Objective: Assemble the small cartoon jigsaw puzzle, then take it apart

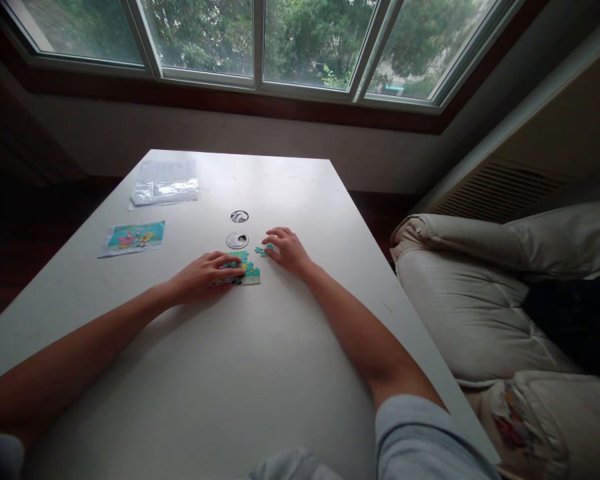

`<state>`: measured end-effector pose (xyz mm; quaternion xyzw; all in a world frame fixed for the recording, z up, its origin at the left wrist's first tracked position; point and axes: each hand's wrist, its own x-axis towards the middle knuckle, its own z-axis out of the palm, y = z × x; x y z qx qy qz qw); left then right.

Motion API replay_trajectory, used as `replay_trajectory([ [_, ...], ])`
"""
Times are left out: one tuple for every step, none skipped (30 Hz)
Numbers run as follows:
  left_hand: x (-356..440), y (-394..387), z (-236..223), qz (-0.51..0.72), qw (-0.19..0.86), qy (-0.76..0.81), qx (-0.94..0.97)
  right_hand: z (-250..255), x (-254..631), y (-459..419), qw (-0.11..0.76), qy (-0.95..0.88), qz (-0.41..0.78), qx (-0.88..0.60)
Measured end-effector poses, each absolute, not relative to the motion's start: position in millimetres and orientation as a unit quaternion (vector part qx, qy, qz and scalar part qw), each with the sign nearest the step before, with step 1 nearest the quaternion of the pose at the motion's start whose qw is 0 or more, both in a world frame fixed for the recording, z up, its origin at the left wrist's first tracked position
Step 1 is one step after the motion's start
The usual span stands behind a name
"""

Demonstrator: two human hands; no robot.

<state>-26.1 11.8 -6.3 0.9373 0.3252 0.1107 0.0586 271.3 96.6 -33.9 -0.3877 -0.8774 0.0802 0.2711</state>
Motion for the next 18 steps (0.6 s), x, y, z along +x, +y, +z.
replay_trajectory([
  [-26, 12, -6, 0.112, 0.058, 0.325, 0.937, -33, 269, 95, 0.263, -0.88, 0.081, -0.386],
  [-26, 12, -7, 0.114, 0.058, 0.324, 0.937, -32, 267, 93, 0.254, -0.884, 0.081, -0.385],
  [-26, 12, -7, 0.116, 0.057, 0.324, 0.937, -32, 265, 92, 0.245, -0.887, 0.08, -0.383],
  [-26, 12, -7, 0.116, 0.056, 0.324, 0.937, -32, 263, 91, 0.236, -0.891, 0.079, -0.381],
  [-26, 11, -7, 0.116, 0.056, 0.325, 0.937, -32, 262, 90, 0.23, -0.893, 0.077, -0.379],
  [-26, 11, -7, 0.115, 0.055, 0.327, 0.937, -32, 261, 89, 0.226, -0.895, 0.075, -0.378],
  [-26, 11, -7, 0.114, 0.055, 0.328, 0.936, -32, 259, 88, 0.224, -0.896, 0.074, -0.377],
  [-26, 11, -7, 0.113, 0.055, 0.329, 0.936, -32, 258, 87, 0.225, -0.896, 0.073, -0.377],
  [-26, 11, -7, 0.113, 0.055, 0.33, 0.936, -32, 256, 86, 0.227, -0.896, 0.073, -0.376],
  [-26, 11, -7, 0.113, 0.055, 0.33, 0.935, -32, 255, 85, 0.23, -0.895, 0.073, -0.374],
  [-26, 11, -7, 0.114, 0.054, 0.331, 0.935, -32, 253, 84, 0.233, -0.895, 0.073, -0.372],
  [-25, 11, -7, 0.114, 0.054, 0.331, 0.935, -33, 252, 83, 0.237, -0.895, 0.072, -0.371],
  [-25, 11, -7, 0.114, 0.053, 0.33, 0.936, -33, 251, 82, 0.241, -0.895, 0.07, -0.37],
  [-25, 11, -7, 0.112, 0.052, 0.33, 0.936, -33, 250, 82, 0.245, -0.893, 0.068, -0.37],
  [-25, 11, -7, 0.111, 0.052, 0.33, 0.936, -33, 250, 81, 0.249, -0.892, 0.065, -0.372],
  [-25, 11, -7, 0.111, 0.051, 0.331, 0.936, -33, 250, 81, 0.251, -0.89, 0.062, -0.375],
  [-25, 11, -8, 0.111, 0.05, 0.331, 0.936, -33, 250, 81, 0.252, -0.889, 0.06, -0.378],
  [-25, 11, -8, 0.112, 0.05, 0.331, 0.935, -33, 251, 81, 0.25, -0.889, 0.057, -0.38],
])
